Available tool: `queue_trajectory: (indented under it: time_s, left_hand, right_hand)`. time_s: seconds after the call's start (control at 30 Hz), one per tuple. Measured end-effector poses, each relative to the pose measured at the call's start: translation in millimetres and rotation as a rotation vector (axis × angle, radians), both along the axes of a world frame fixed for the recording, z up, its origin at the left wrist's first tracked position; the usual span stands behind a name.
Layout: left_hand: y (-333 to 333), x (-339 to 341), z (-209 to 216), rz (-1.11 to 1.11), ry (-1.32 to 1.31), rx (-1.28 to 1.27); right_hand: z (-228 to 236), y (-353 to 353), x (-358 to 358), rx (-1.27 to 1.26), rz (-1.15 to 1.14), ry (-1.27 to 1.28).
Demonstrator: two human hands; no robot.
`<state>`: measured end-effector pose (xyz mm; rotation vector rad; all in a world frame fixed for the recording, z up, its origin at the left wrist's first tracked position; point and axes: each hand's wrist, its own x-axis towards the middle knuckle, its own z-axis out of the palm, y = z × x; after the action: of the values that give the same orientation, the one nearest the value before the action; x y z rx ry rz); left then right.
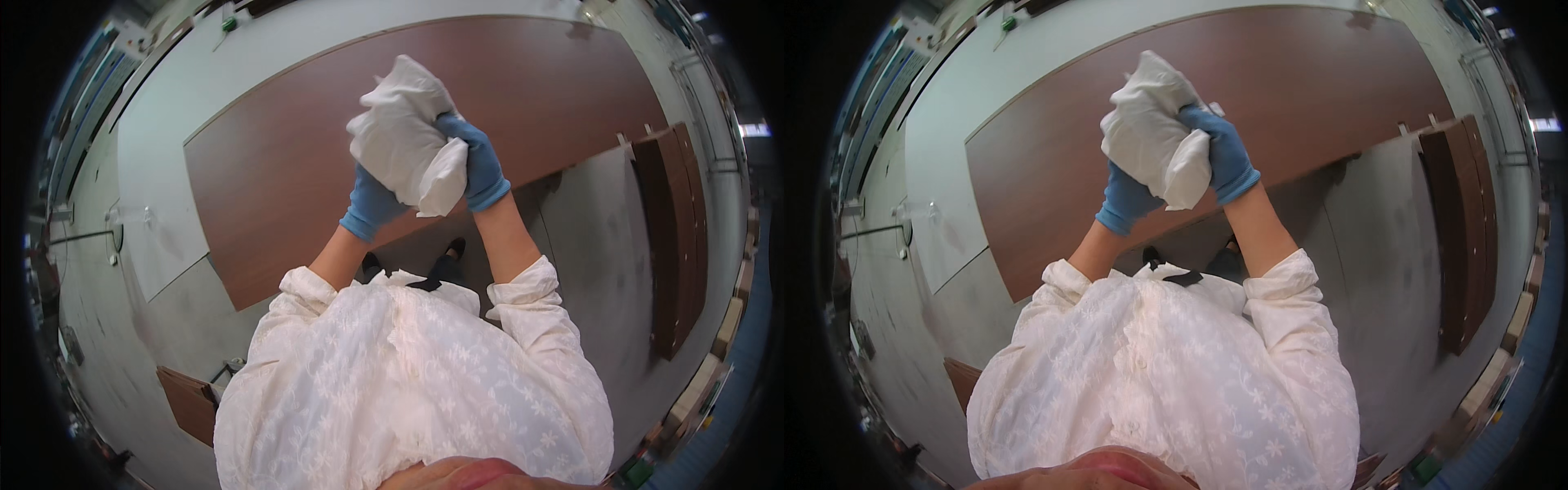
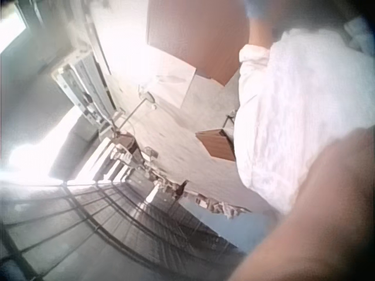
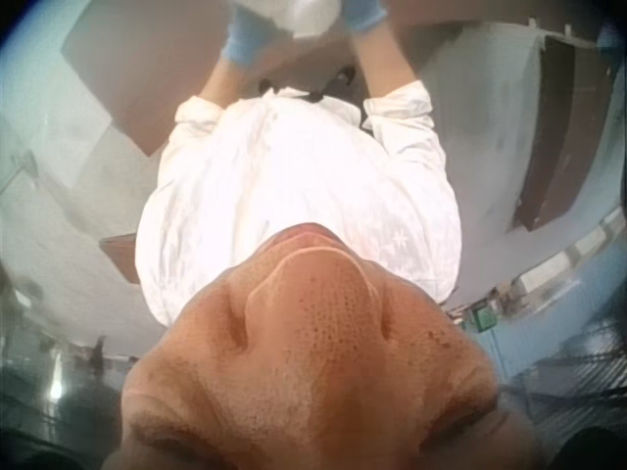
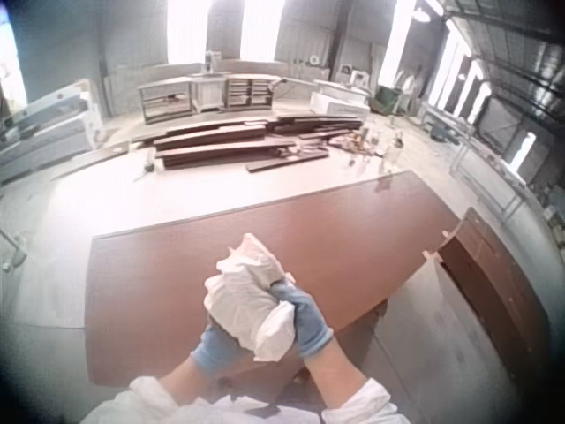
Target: The person wipes a large brown wooden panel with a white cloth, applies a substance from a tube, and uses a yellow utility knife to cut a rectangular section. The person then flips the panel and continues wiping the other side.
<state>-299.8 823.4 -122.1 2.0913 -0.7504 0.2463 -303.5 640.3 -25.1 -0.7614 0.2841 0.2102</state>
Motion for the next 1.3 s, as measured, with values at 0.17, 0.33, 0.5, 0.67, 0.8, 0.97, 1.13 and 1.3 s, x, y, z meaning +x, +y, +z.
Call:
queue_trajectory:
  time_s: [0.17, 0.33, 0.5, 0.67, 0.8, 0.97, 1.13, 1.3]
  left_hand:
    - [-136, -31, 43, -0.706, 1.6, -1.623]
    - [-266, -55, 33, -0.456, 1.553, -1.113]
    - [-339, -75, 17, -0.412, 1.683, -1.204]
    - [-371, -58, 7, -0.431, 1.744, -1.154]
    - [-403, -36, 3, -0.387, 1.805, -1.194]
    - [-452, 9, 9, -0.472, 1.802, -1.261]
    - [-504, 48, 12, -0.101, 1.445, -0.907]
    - [-537, 86, 5, -0.058, 1.491, -0.875]
  right_hand:
    - [-4, -143, -54, -0.183, -0.195, -0.127]
    - [-23, -268, -100, -0.805, -0.325, -0.166]
    - [-32, -315, -120, -1.608, -0.143, -0.461]
    - [-30, -338, -124, -2.083, 0.093, -0.647]
    - [-36, -399, -106, -1.373, -0.264, -0.431]
    - [-55, -452, -69, -0.924, -0.016, 0.031]
    - [-65, -476, -35, -0.793, -0.045, 0.164]
    - [-62, -512, -1, -1.006, -0.039, 0.223]
